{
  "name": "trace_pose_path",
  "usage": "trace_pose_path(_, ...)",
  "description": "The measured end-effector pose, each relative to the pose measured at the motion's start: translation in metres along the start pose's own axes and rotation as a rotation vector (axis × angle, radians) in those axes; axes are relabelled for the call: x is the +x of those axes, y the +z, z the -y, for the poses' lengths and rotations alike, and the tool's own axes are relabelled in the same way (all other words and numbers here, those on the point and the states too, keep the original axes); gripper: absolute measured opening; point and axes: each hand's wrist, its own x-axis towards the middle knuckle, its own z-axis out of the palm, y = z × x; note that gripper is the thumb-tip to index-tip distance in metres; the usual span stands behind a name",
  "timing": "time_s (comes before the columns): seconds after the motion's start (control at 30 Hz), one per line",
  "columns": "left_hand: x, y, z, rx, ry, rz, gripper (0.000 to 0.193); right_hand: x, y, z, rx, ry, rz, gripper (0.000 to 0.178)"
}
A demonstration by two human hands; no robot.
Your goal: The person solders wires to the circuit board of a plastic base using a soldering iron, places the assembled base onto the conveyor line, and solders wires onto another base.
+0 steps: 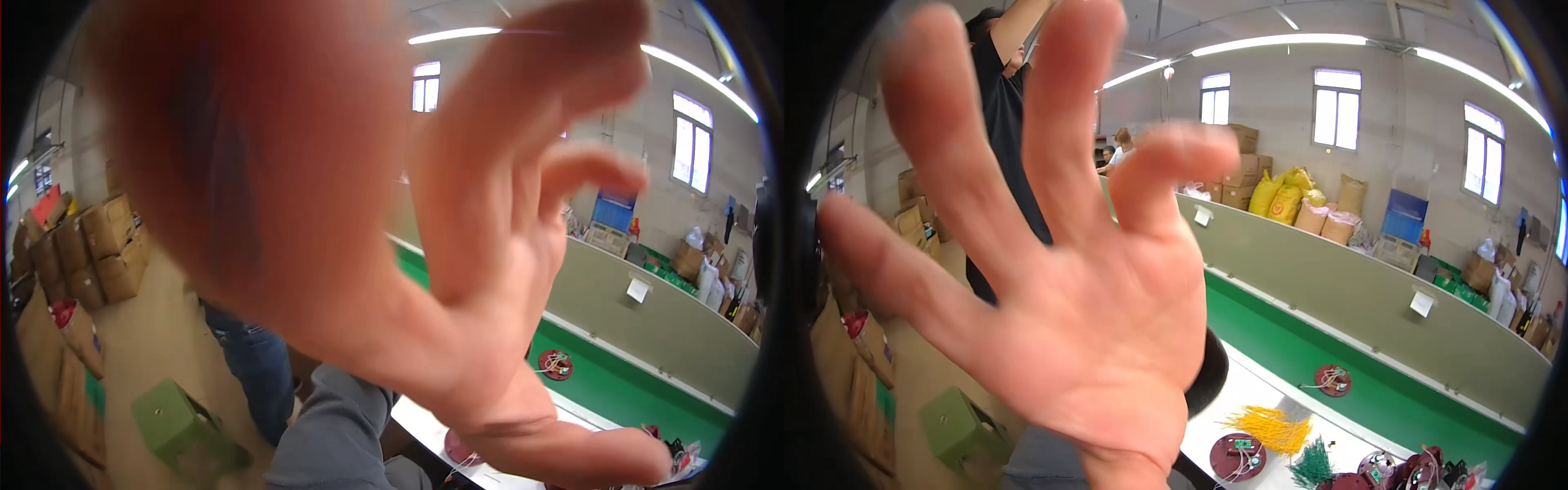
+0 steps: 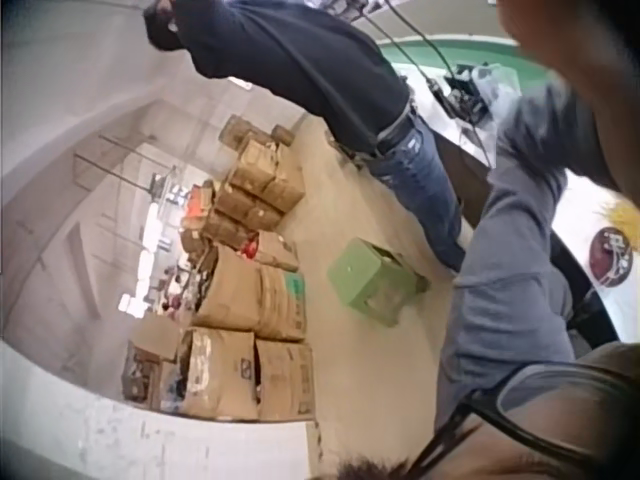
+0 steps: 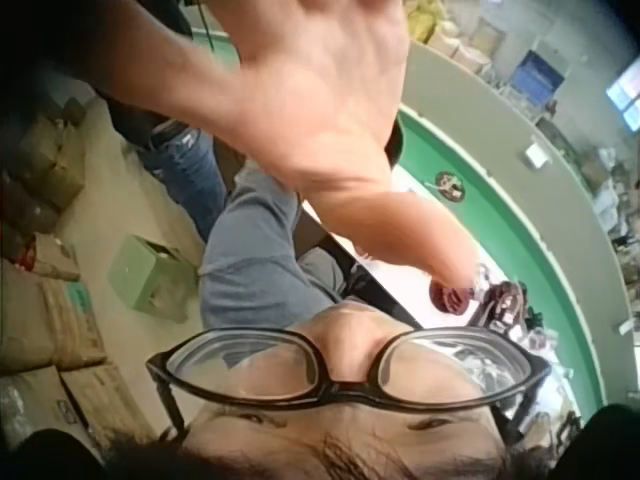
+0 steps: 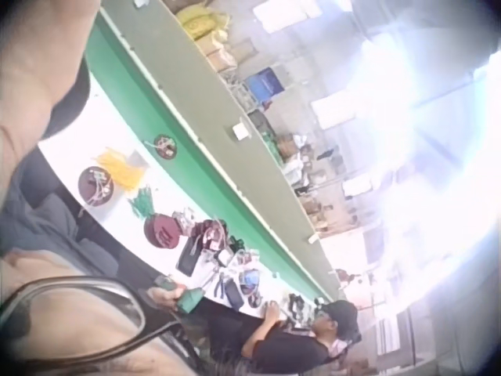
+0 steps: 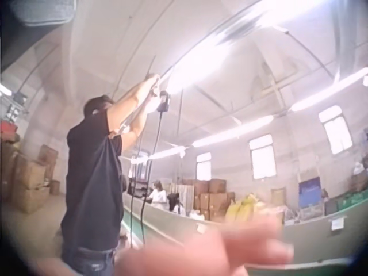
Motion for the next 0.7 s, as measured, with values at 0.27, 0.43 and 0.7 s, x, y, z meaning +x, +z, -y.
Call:
trace_pose_path(0.27,0.019,0.002,0.0,0.15,0.017,0.137,0.042,-0.012,-0.025,0.026,-0.1,-0.065,-0.077,0.015)
trace_pose_path(0.43,0.035,0.005,0.0,0.229,0.056,0.225,0.041,-0.009,-0.035,0.038,-0.149,-0.129,-0.107,0.016)
trace_pose_path(0.7,0.083,0.01,-0.005,0.322,0.211,0.388,0.039,0.009,-0.022,0.036,-0.148,-0.281,-0.123,0.018)
